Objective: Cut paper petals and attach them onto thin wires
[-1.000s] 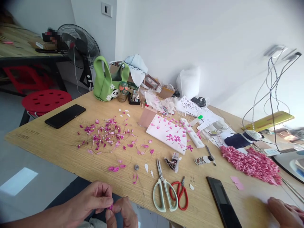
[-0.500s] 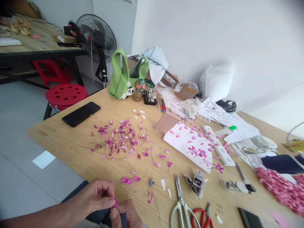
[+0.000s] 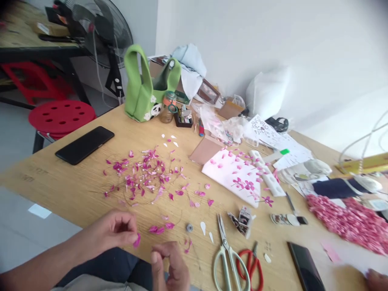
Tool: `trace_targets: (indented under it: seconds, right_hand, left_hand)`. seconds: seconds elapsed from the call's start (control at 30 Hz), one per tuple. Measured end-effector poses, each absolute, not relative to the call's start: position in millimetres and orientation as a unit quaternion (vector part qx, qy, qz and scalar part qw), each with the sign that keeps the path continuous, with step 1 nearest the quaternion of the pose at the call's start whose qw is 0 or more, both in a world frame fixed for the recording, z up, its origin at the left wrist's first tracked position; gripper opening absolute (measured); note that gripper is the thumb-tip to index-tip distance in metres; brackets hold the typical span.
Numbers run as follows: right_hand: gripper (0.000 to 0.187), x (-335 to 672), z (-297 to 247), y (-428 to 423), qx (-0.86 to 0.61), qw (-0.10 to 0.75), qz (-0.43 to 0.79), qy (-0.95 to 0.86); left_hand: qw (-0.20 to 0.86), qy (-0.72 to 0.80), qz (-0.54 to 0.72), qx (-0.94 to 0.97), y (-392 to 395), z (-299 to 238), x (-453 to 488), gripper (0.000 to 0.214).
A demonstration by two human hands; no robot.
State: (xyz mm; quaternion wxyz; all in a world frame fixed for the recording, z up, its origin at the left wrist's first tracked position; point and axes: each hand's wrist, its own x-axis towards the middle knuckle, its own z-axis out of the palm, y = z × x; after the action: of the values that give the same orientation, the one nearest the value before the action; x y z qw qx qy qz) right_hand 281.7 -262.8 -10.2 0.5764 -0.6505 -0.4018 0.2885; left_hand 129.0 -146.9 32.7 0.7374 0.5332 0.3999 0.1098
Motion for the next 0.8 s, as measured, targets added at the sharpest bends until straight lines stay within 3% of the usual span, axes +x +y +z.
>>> trace_targets:
  seconds: [0.13,0.27,0.4,0.53,0.67,0.8]
  right_hand:
    - [0.019,311,4,-265,-0.734,0.526,0.229,-0.363]
    - [0.011,326,3,-263,-0.740,0.483,0.149,-0.443]
    - [0.019,327,0,-253,-0.738,0.363,0.075,-0.565]
    - [0.029,323,2,-244,-0.730,0.267,0.101,-0.621]
    - [0.029,323,2,-241,-0.725,0.248,0.117,-0.632]
    - [0.030,330,1,-241,-0.695,0.297,0.120,-0.643]
  left_hand:
    - [0.562,0.415,0.050,0.714,-127,43,146,0.020]
    - [0.430,0.386,0.007,0.816,-126,38,168,0.018]
    - [0.392,0.372,-0.004,0.841,-125,26,177,0.019]
    - [0.365,0.379,-0.004,0.850,-120,19,177,0.018]
    - [0.348,0.385,-0.004,0.855,-118,19,177,0.020]
    - [0.330,0.383,-0.012,0.862,-118,20,180,0.022]
